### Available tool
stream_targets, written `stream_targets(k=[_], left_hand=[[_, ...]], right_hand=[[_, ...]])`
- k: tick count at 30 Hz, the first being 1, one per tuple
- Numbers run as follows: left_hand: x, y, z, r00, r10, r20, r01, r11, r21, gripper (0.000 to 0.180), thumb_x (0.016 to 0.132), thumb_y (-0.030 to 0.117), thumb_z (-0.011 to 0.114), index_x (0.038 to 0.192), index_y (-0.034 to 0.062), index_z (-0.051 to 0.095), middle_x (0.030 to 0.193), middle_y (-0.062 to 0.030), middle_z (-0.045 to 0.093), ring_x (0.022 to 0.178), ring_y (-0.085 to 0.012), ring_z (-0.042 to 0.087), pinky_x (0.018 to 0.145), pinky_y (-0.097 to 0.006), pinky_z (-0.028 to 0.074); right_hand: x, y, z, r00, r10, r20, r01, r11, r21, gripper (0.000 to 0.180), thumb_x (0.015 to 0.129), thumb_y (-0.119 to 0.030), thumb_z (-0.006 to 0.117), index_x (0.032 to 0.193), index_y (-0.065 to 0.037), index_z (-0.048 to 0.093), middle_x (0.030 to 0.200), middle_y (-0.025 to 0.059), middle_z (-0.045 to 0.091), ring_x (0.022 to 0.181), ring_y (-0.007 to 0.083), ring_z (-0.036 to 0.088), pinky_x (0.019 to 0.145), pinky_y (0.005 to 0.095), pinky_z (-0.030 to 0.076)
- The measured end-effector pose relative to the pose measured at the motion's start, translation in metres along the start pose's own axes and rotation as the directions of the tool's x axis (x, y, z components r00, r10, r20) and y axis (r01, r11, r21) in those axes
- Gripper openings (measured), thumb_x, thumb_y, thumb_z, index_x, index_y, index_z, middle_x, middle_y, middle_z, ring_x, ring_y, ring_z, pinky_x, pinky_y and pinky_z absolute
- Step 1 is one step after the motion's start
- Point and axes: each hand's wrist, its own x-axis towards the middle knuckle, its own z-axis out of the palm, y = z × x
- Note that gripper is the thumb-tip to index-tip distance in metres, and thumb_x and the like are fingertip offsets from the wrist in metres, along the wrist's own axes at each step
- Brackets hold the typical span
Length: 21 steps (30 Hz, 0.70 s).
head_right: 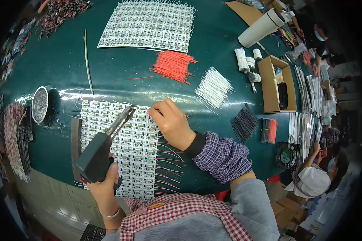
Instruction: The person solders wires onto an LED board grid using a soldering iron.
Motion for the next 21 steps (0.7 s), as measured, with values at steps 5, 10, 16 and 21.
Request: stream_targets(k=[5, 10, 16, 21], left_hand=[[0.006, 0.008, 0.011, 0.983, -0.18, 0.027, 0.178, 0.982, 0.065, 0.032, 0.08, 0.007, 0.083, 0.107, -0.0035, 0.068, 0.094, -0.0046, 0.069, 0.078, -0.009, 0.06, 0.067, -0.025, 0.047], [0.009, 0.011, 0.017, 0.981, -0.189, 0.031, 0.188, 0.982, 0.034, 0.028, 0.081, 0.006, 0.083, 0.103, -0.0028, 0.068, 0.089, -0.004, 0.069, 0.072, -0.0077, 0.058, 0.063, -0.024, 0.046], [0.013, 0.013, 0.024, 0.997, -0.069, 0.036, 0.066, 0.995, 0.07, 0.025, 0.082, 0.007, 0.082, 0.101, -0.0023, 0.068, 0.086, -0.0057, 0.069, 0.07, -0.0083, 0.059, 0.061, -0.024, 0.046], [0.018, 0.015, 0.025, 0.996, -0.07, 0.056, 0.066, 0.995, 0.073, 0.023, 0.083, 0.007, 0.081, 0.099, -0.003, 0.068, 0.086, -0.0064, 0.07, 0.072, -0.0086, 0.062, 0.061, -0.025, 0.048]], right_hand=[[0.005, 0.001, 0.001, 0.999, -0.015, -0.039, 0.015, 1.0, 0.008, 0.03, 0.067, 0.009, 0.063, 0.096, 0.001, 0.067, 0.092, 0.0101, 0.063, 0.08, 0.026, 0.059, 0.067, 0.034, 0.05], [0.005, 0.003, 0.002, 0.999, -0.034, 0.015, 0.034, 0.999, -0.013, 0.027, 0.07, 0.001, 0.065, 0.097, 0.003, 0.065, 0.094, 0.0102, 0.061, 0.087, 0.0258, 0.059, 0.072, 0.0331, 0.053], [0.008, 0.0, 0.001, 1.0, -0.026, -0.001, 0.026, 1.0, -0.009, 0.029, 0.068, 0.004, 0.064, 0.097, 0.003, 0.065, 0.093, 0.0106, 0.062, 0.084, 0.0262, 0.059, 0.071, 0.0335, 0.052], [0.009, 0.0, 0.002, 1.0, -0.014, -0.024, 0.014, 1.0, 0.012, 0.029, 0.066, 0.008, 0.063, 0.095, 0.004, 0.065, 0.092, 0.0107, 0.063, 0.081, 0.0264, 0.06, 0.068, 0.0339, 0.051]])
